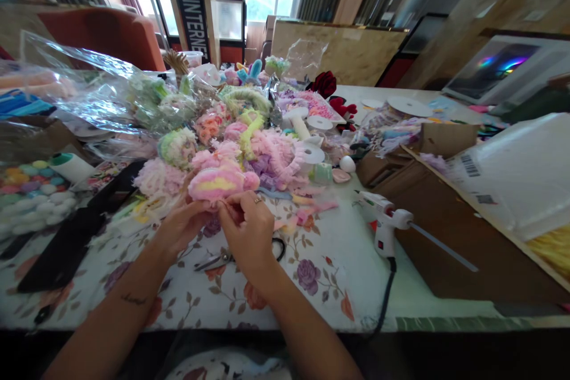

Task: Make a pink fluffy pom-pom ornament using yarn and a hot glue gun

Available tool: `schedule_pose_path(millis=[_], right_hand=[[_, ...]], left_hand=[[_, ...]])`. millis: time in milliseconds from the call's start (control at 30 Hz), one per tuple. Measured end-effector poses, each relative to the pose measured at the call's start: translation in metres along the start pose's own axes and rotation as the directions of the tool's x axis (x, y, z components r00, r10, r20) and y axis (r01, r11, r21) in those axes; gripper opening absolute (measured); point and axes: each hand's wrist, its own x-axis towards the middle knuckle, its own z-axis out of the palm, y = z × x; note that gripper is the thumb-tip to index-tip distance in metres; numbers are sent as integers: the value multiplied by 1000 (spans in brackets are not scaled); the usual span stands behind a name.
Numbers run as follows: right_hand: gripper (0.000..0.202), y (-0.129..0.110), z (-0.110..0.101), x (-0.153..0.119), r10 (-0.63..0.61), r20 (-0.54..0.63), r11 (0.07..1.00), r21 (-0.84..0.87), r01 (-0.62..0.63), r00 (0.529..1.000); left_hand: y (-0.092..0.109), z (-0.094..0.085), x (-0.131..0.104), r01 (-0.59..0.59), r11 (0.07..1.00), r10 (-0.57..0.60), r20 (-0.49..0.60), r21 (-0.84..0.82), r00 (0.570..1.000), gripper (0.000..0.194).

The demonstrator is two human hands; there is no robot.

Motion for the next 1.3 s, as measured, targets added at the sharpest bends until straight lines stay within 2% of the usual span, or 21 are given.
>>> schedule_pose_path(millis=[133,267,367,467,567,633,867,967,1100,1200,1300], right_hand=[[19,1,-4,6,158,97,983,76,-166,983],[23,9,-10,16,242,214,953,133,-274,946],[28,22,-14,24,265,230,951,97,-293,936],[48,37,-16,29,276,235,955,44,-293,932],[62,49,-16,29,296,291,940,82,-332,910],[60,54,-14,26,297,330,920,153,-361,896],[49,58,-13,11,315,339,812,387,-436,887],[45,59,-15,9,332,365,780,413,-471,870],[42,58,-15,7,348,346,774,417,-476,871],[43,58,-15,6,387,356,764,394,-512,851],[44,58,-15,6,417,366,741,392,-545,832]], left_hand=[[0,-1,0,-9,999,9,3,32,1000,92],[-3,-4,2,28,999,-29,26,30,999,91],[-5,-4,3,81,997,-82,35,16,996,90],[-6,-4,3,129,992,-129,41,5,991,88],[-8,-3,2,160,987,-161,45,31,986,87],[-8,-2,2,175,982,-178,39,76,983,85],[-16,-5,3,202,945,-201,-32,258,979,83],[-22,-11,5,190,926,-192,-27,326,981,77],[-28,-16,6,153,911,-156,-24,382,987,77],[-28,-16,7,151,894,-153,-29,421,988,78],[-25,-15,8,163,876,-179,-7,454,984,70]])
